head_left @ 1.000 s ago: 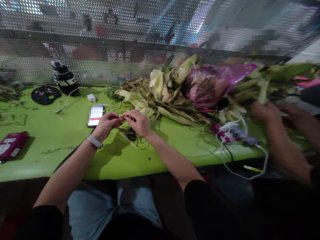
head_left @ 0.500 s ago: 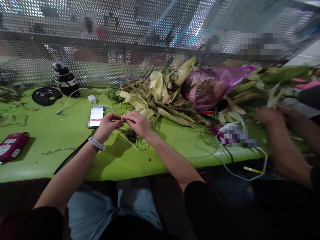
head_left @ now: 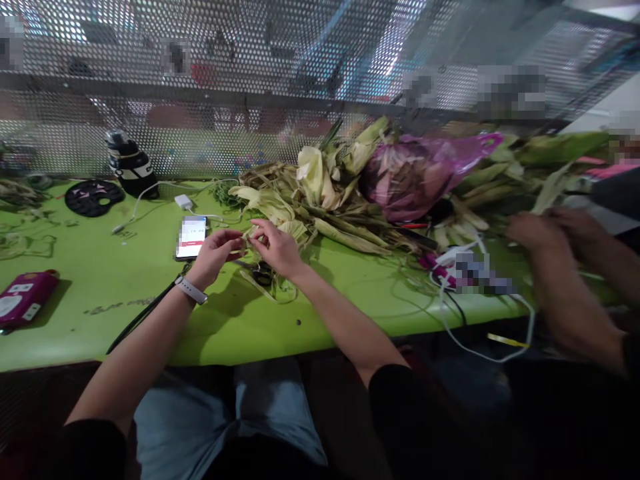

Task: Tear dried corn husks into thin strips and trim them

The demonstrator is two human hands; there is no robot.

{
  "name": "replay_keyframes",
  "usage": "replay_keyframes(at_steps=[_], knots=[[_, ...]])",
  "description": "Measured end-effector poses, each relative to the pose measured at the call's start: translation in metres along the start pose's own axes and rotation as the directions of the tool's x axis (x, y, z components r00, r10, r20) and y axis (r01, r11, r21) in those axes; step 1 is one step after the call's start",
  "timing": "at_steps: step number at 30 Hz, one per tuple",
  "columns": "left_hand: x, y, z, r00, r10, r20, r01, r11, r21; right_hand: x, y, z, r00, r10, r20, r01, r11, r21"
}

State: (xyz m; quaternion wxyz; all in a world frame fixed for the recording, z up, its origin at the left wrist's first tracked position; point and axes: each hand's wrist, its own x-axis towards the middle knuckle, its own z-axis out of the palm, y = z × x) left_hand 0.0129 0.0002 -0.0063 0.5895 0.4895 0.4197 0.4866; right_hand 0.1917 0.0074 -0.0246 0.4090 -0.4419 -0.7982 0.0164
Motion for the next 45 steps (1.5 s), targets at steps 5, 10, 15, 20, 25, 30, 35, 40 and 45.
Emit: replay_keyframes(at_steps=[5, 10, 15, 20, 25, 30, 35, 40, 45], knots=[[0.001, -0.004, -0.002, 0.994, 0.083, 0.068, -0.088, 0.993, 0.078, 0.0, 0.0, -0.003, 0.998, -0.006, 0.059, 0.008, 0.999, -0.043], [0.003, -0.005, -0.004, 0.989, 0.124, 0.086, -0.134, 0.984, 0.122, 0.001, 0.0, -0.003, 0.996, -0.026, 0.079, 0.03, 0.999, -0.043], [0.006, -0.005, -0.007, 0.986, 0.101, 0.13, -0.117, 0.985, 0.126, 0.001, -0.001, -0.005, 0.992, -0.05, 0.117, 0.059, 0.995, -0.075], [0.007, -0.005, -0.01, 0.983, 0.082, 0.166, -0.107, 0.983, 0.15, 0.002, 0.001, -0.006, 0.986, -0.101, 0.132, 0.116, 0.987, -0.11], [0.008, -0.006, -0.013, 0.973, 0.132, 0.187, -0.177, 0.952, 0.251, 0.002, 0.001, -0.005, 0.984, -0.123, 0.126, 0.143, 0.976, -0.163], [0.008, -0.006, -0.012, 0.972, 0.153, 0.177, -0.193, 0.952, 0.238, 0.003, -0.001, -0.007, 0.985, -0.14, 0.104, 0.158, 0.969, -0.19], [0.008, -0.006, -0.012, 0.963, 0.141, 0.231, -0.203, 0.94, 0.274, 0.004, 0.002, -0.011, 0.971, -0.168, 0.169, 0.2, 0.959, -0.199], [0.011, -0.008, -0.015, 0.965, 0.146, 0.219, -0.204, 0.94, 0.274, 0.004, 0.002, -0.011, 0.969, -0.171, 0.178, 0.201, 0.965, -0.166], [0.009, -0.007, -0.013, 0.96, 0.192, 0.204, -0.244, 0.932, 0.269, 0.003, -0.001, -0.01, 0.98, -0.137, 0.142, 0.155, 0.979, -0.129]])
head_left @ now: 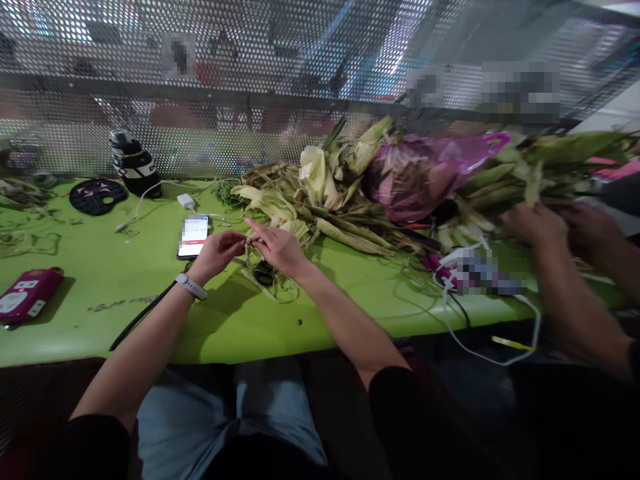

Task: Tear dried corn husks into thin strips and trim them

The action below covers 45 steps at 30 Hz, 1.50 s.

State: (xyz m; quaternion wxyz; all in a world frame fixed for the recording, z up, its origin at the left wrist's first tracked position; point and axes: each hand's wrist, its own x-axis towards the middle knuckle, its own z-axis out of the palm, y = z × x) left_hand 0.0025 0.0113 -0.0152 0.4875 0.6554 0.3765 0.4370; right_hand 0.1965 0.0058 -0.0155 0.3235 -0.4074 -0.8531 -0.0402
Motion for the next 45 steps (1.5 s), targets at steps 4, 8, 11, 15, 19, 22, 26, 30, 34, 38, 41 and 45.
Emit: replay_keyframes(at_steps=[4, 8, 11, 15, 19, 22, 26, 30, 34, 38, 41, 45], knots=[[-0.002, 0.0, 0.0, 0.999, 0.007, 0.043, -0.008, 0.999, 0.031, 0.0, 0.001, -0.001, 1.0, -0.001, 0.013, 0.001, 1.0, 0.01], [-0.002, -0.003, -0.002, 0.995, 0.011, 0.094, -0.016, 0.998, 0.054, 0.001, 0.001, -0.001, 1.0, -0.006, 0.03, 0.006, 1.0, -0.002], [-0.002, -0.002, -0.002, 0.995, 0.007, 0.101, -0.011, 0.999, 0.043, 0.001, 0.0, -0.002, 1.0, 0.029, -0.001, -0.029, 0.999, 0.02], [-0.001, -0.001, -0.002, 0.996, 0.0, 0.085, 0.001, 1.0, -0.007, 0.0, -0.001, -0.004, 0.999, 0.036, -0.038, -0.032, 0.995, 0.093], [-0.001, -0.004, -0.002, 0.998, 0.02, 0.067, -0.021, 0.999, 0.025, 0.0, 0.001, -0.002, 1.0, 0.004, -0.022, -0.001, 0.994, 0.105], [-0.002, -0.004, -0.001, 0.998, 0.039, 0.045, -0.044, 0.992, 0.117, 0.0, 0.0, 0.001, 1.0, -0.011, 0.0, 0.011, 0.997, 0.075], [-0.001, -0.002, -0.001, 0.998, 0.068, 0.006, -0.068, 0.988, 0.135, 0.001, -0.002, -0.001, 1.0, -0.01, -0.027, 0.013, 0.993, 0.113], [0.002, -0.002, -0.001, 0.993, 0.115, -0.022, -0.112, 0.99, 0.09, 0.002, 0.001, -0.01, 0.987, 0.023, -0.162, 0.017, 0.97, 0.241], [0.002, -0.001, 0.0, 0.992, 0.121, -0.035, -0.121, 0.993, 0.011, 0.004, 0.004, -0.012, 0.971, 0.154, -0.184, -0.098, 0.955, 0.279], [0.0, 0.002, 0.001, 0.99, 0.141, -0.023, -0.14, 0.99, 0.013, 0.004, 0.0, -0.009, 0.959, 0.228, -0.166, -0.189, 0.956, 0.224], [-0.002, 0.003, 0.003, 0.99, 0.138, 0.0, -0.137, 0.99, 0.037, 0.003, -0.004, -0.008, 0.954, 0.298, -0.021, -0.271, 0.893, 0.359], [-0.002, 0.003, 0.005, 0.983, 0.182, 0.017, -0.183, 0.979, 0.09, 0.003, -0.007, -0.005, 0.944, 0.328, 0.033, -0.303, 0.823, 0.48]])
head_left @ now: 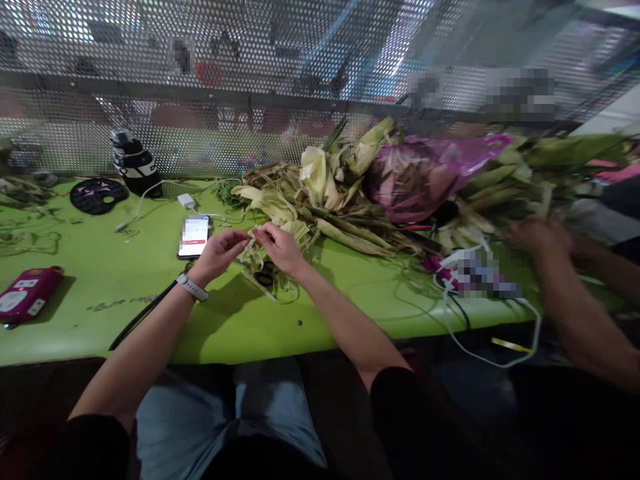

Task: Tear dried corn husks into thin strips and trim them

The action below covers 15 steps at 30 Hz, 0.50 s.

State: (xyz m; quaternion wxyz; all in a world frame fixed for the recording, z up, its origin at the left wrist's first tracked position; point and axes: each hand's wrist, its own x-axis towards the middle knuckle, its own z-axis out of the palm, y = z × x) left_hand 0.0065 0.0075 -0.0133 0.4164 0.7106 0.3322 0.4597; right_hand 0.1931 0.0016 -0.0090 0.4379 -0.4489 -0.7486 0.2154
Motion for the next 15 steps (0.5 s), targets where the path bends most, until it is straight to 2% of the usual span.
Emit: replay_keyframes(at_steps=[5, 9, 11, 15], knots=[[0.002, -0.002, -0.004, 0.995, 0.075, -0.06, -0.068, 0.99, 0.12, 0.002, 0.003, -0.001, 0.999, -0.02, -0.031, 0.021, 0.999, 0.034], [0.003, -0.001, -0.007, 0.995, 0.028, -0.095, -0.025, 0.999, 0.034, 0.004, 0.006, -0.006, 0.998, -0.034, -0.06, 0.037, 0.997, 0.062], [0.003, 0.001, -0.007, 0.995, 0.019, -0.099, -0.02, 1.0, -0.001, 0.005, 0.009, -0.006, 0.999, -0.035, -0.03, 0.038, 0.994, 0.105], [0.002, 0.001, -0.006, 0.996, 0.014, -0.092, -0.018, 0.999, -0.046, 0.006, 0.011, -0.004, 0.994, -0.037, 0.103, 0.015, 0.98, 0.199]])
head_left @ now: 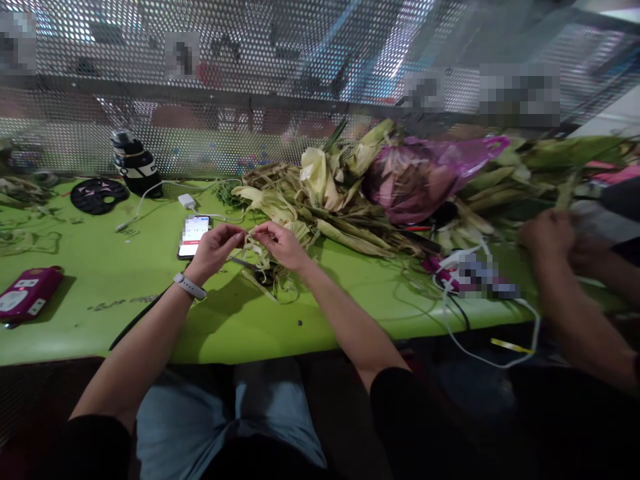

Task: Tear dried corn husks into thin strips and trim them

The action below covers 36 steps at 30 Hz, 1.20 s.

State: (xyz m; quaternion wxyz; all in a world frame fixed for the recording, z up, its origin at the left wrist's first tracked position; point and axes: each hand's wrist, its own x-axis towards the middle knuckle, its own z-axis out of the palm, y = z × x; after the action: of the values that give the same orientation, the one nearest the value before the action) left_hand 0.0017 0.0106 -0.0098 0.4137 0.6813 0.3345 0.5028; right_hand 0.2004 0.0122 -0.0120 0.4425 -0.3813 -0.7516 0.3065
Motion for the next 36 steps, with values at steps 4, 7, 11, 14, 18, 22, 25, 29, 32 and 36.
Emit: replay_keyframes(at_steps=[4, 7, 11, 14, 18, 22, 25, 29, 32, 36], knots=[[0.001, -0.002, -0.001, 1.0, 0.011, -0.013, -0.011, 1.0, 0.016, -0.001, -0.004, 0.002, 0.998, 0.0, 0.061, -0.003, 0.998, 0.056], [0.001, -0.002, 0.0, 1.0, 0.002, -0.009, -0.002, 1.0, -0.008, -0.003, -0.007, 0.001, 0.994, -0.013, 0.111, 0.003, 0.996, 0.087], [-0.001, 0.002, 0.006, 0.998, -0.059, -0.023, 0.057, 0.996, -0.063, -0.004, -0.009, 0.002, 0.987, -0.03, 0.158, 0.015, 0.996, 0.092], [-0.003, 0.007, 0.011, 0.989, -0.115, -0.088, 0.106, 0.989, -0.106, -0.004, -0.006, 0.004, 0.988, -0.038, 0.15, 0.023, 0.995, 0.095], [-0.006, 0.015, 0.013, 0.96, -0.271, -0.068, 0.265, 0.96, -0.091, -0.004, -0.002, 0.008, 0.997, -0.05, 0.062, 0.044, 0.995, 0.084], [-0.009, 0.019, 0.013, 0.926, -0.367, 0.085, 0.372, 0.927, -0.052, -0.004, 0.0, 0.009, 0.997, -0.068, -0.024, 0.07, 0.995, 0.075], [-0.009, 0.016, 0.014, 0.946, -0.296, 0.129, 0.311, 0.944, -0.114, -0.004, -0.001, 0.009, 0.999, -0.038, -0.022, 0.04, 0.992, 0.118], [-0.006, 0.009, 0.014, 0.975, -0.202, 0.087, 0.213, 0.966, -0.146, -0.001, 0.0, 0.005, 0.999, 0.016, -0.031, -0.009, 0.975, 0.221], [-0.006, 0.004, 0.013, 0.989, -0.122, 0.088, 0.128, 0.989, -0.069, 0.001, 0.0, 0.003, 0.997, 0.067, -0.034, -0.054, 0.954, 0.296], [-0.007, 0.002, 0.012, 0.99, -0.059, 0.125, 0.047, 0.994, 0.098, 0.0, -0.006, 0.006, 0.989, 0.143, -0.036, -0.122, 0.933, 0.337]])
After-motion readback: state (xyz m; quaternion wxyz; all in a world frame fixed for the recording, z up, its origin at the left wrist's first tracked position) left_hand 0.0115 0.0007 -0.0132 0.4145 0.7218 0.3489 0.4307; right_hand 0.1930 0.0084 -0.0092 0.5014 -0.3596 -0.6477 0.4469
